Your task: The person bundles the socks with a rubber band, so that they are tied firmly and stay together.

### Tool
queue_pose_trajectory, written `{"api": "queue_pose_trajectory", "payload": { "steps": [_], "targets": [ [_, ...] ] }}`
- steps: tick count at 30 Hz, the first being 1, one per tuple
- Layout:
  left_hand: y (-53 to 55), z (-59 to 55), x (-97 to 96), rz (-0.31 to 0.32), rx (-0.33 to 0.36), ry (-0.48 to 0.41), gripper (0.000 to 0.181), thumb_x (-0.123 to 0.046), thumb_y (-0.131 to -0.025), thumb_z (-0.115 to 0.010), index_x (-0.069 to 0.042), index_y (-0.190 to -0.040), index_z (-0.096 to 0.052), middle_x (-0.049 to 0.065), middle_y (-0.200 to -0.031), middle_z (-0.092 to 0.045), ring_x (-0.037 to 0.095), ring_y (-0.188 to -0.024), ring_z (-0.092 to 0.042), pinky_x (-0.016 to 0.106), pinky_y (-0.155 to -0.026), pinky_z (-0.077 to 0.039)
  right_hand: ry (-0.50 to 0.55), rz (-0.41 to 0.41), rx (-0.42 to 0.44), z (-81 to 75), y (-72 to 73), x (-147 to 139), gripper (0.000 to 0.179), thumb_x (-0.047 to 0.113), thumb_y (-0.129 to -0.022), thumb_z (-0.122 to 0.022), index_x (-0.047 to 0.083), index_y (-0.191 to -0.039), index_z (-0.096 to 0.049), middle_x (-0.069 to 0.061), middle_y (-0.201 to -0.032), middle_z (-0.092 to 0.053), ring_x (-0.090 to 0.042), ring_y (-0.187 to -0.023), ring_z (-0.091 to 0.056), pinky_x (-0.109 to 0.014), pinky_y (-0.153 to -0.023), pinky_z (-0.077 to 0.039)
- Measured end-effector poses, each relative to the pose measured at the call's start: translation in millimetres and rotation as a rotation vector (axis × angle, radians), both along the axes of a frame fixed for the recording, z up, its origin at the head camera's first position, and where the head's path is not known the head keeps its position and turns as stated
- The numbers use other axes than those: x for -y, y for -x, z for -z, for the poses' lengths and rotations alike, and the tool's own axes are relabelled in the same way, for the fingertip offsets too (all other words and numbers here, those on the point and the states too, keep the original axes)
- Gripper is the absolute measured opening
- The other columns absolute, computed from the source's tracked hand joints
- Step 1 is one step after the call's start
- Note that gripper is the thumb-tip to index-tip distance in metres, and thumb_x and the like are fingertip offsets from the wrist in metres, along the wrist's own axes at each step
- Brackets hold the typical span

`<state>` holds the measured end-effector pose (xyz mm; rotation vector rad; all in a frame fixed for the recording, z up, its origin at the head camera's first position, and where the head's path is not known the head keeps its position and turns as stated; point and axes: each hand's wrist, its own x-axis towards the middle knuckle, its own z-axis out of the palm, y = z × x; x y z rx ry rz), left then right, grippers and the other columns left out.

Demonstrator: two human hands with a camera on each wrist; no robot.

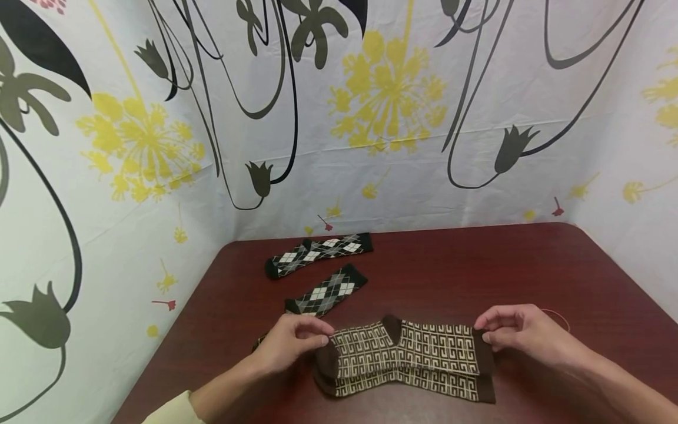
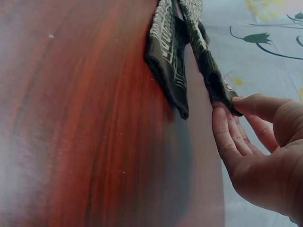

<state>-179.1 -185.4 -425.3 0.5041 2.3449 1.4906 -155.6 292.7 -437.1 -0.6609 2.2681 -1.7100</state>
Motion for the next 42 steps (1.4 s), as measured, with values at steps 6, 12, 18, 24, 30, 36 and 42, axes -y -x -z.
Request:
{"api": "queue_pose_trajectory", "payload": {
  "steps": [6, 12, 18, 24, 30, 36, 42],
  "targets": [
    [-5.8, 3.0, 3.0, 0.015, 0.014, -0.002, 0.017, -0.014, -0.099, -0.077, -0.010, -0.116, -0.080, 0.004, -0.116, -0.077, 0.018, -0.097, -0.075, 0.025, -0.080, -0.057, -0.014, -0.028, 0.007, 4.0, -6.0, 1, 0.014, -0.009, -0.099, -0.065, -0.013, -0.112, -0.068, -0.006, -0.098, -0.077, -0.013, -0.083, -0.073, -0.035, -0.072, -0.063],
    [-8.6, 8.8, 4.8, 0.038, 0.035, 0.020, 0.017, -0.013, -0.099, -0.078, -0.010, -0.115, -0.080, 0.004, -0.114, -0.077, 0.016, -0.094, -0.074, 0.025, -0.076, -0.056, -0.043, -0.032, 0.021, 5.8, -9.3, 3, 0.014, -0.006, -0.099, -0.067, -0.012, -0.111, -0.070, -0.005, -0.096, -0.076, -0.011, -0.081, -0.072, -0.034, -0.070, -0.062],
    [-9.3, 11.7, 5.7, 0.051, 0.036, 0.022, 0.016, -0.012, -0.098, -0.078, -0.010, -0.115, -0.080, 0.005, -0.111, -0.078, 0.016, -0.092, -0.075, 0.025, -0.075, -0.056, -0.088, -0.024, 0.022, 5.2, -10.8, 4, 0.011, -0.004, -0.098, -0.069, -0.011, -0.108, -0.071, -0.005, -0.093, -0.075, -0.010, -0.079, -0.071, -0.035, -0.068, -0.062],
    [-8.7, 13.9, 6.5, 0.068, 0.019, 0.041, 0.016, -0.012, -0.098, -0.078, -0.011, -0.114, -0.081, 0.005, -0.107, -0.078, 0.013, -0.085, -0.072, 0.025, -0.068, -0.054, -0.157, -0.001, 0.008, 5.3, -12.3, 5, 0.007, -0.003, -0.097, -0.072, -0.008, -0.104, -0.072, -0.005, -0.089, -0.073, -0.012, -0.072, -0.069, -0.034, -0.063, -0.061],
    [-8.3, 18.1, 8.0, 0.077, 0.008, 0.058, 0.015, -0.011, -0.099, -0.077, -0.012, -0.114, -0.081, 0.004, -0.103, -0.078, 0.013, -0.074, -0.066, 0.026, -0.058, -0.050, -0.204, 0.020, -0.042, 6.6, -13.0, 8, 0.005, -0.002, -0.095, -0.075, -0.001, -0.100, -0.074, -0.002, -0.085, -0.072, -0.011, -0.069, -0.067, -0.032, -0.058, -0.058],
    [-9.3, 20.7, 7.6, 0.083, -0.032, 0.069, 0.013, -0.010, -0.098, -0.078, -0.012, -0.111, -0.081, 0.002, -0.100, -0.077, 0.012, -0.069, -0.063, 0.025, -0.056, -0.049, -0.240, 0.053, -0.062, 7.5, -13.8, 12, 0.006, 0.000, -0.093, -0.078, 0.004, -0.097, -0.075, 0.000, -0.082, -0.069, -0.008, -0.066, -0.064, -0.031, -0.055, -0.055],
    [-10.0, 22.0, 7.3, 0.082, -0.048, 0.057, 0.011, -0.009, -0.097, -0.079, -0.011, -0.108, -0.080, 0.003, -0.101, -0.077, 0.015, -0.079, -0.069, 0.025, -0.060, -0.050, -0.267, 0.094, -0.020, 5.9, -14.1, 15, 0.008, -0.001, -0.091, -0.079, 0.004, -0.096, -0.075, -0.004, -0.082, -0.068, -0.009, -0.065, -0.063, -0.030, -0.055, -0.055]
  ]
}}
